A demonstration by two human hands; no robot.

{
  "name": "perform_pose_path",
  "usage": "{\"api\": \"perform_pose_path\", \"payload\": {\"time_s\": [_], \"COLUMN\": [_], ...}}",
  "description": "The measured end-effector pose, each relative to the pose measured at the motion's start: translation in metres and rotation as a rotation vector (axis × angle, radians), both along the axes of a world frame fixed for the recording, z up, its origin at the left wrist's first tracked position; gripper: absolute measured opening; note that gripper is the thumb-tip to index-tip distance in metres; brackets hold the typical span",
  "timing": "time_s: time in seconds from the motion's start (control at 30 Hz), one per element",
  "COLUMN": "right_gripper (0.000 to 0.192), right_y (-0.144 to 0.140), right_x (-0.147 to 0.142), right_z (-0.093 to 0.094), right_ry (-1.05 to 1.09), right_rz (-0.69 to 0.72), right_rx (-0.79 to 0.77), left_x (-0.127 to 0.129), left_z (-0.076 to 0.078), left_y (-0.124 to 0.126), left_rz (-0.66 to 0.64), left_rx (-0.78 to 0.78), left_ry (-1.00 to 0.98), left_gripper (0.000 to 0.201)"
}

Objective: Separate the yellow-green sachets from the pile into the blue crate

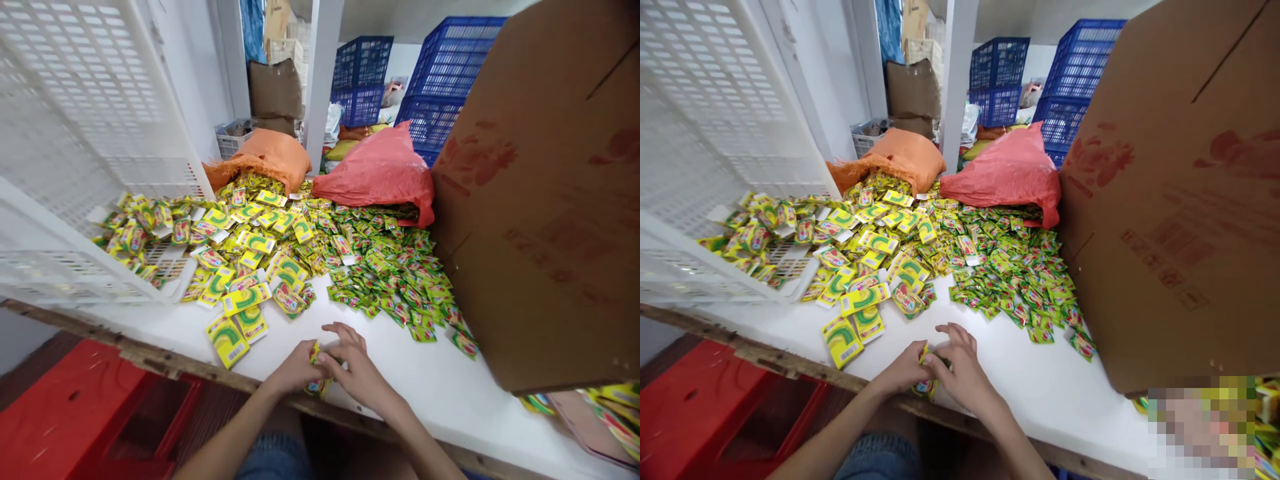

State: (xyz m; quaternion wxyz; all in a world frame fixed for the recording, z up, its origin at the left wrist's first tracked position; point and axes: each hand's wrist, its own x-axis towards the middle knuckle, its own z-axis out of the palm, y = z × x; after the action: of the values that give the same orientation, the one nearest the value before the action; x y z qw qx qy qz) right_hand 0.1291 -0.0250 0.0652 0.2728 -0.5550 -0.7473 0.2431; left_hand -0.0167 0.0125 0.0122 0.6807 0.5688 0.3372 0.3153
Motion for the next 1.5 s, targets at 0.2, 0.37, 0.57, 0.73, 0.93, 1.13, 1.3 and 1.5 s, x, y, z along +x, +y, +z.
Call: {"api": "perform_pose_path", "payload": {"time_s": [0.2, 0.37, 0.57, 0.73, 0.93, 1.13, 1.3, 1.5], "right_gripper": [0.021, 0.027, 0.024, 0.026, 0.028, 0.020, 0.019, 0.021], "right_y": [-0.011, -0.025, -0.022, -0.015, -0.014, -0.020, -0.025, -0.022], "right_x": [0.011, 0.011, 0.005, 0.001, -0.009, -0.008, -0.008, -0.011], "right_z": [-0.017, -0.052, -0.061, -0.039, -0.044, -0.042, -0.036, -0.028], "right_ry": [0.369, 0.500, 0.597, 0.518, 0.581, 0.527, 0.487, 0.452], "right_rz": [-0.209, -0.339, -0.354, -0.223, -0.329, -0.236, -0.232, -0.312], "right_rx": [-0.013, 0.012, -0.009, -0.012, 0.032, 0.040, 0.057, -0.015], "left_x": [0.010, 0.012, -0.002, -0.011, -0.015, -0.012, -0.013, -0.010], "left_z": [-0.005, -0.001, 0.006, 0.009, 0.016, 0.030, 0.035, 0.032], "left_y": [-0.009, -0.020, -0.022, -0.018, -0.014, -0.016, -0.019, -0.016], "left_rz": [0.104, 0.243, 0.193, 0.129, 0.197, 0.191, 0.228, 0.287], "left_rx": [-0.116, -0.046, 0.053, 0.111, 0.226, 0.351, 0.408, 0.342], "left_ry": [-0.103, -0.102, -0.037, 0.028, 0.069, 0.133, 0.165, 0.214], "left_gripper": [0.035, 0.048, 0.030, 0.024, 0.017, 0.011, 0.011, 0.011]}}
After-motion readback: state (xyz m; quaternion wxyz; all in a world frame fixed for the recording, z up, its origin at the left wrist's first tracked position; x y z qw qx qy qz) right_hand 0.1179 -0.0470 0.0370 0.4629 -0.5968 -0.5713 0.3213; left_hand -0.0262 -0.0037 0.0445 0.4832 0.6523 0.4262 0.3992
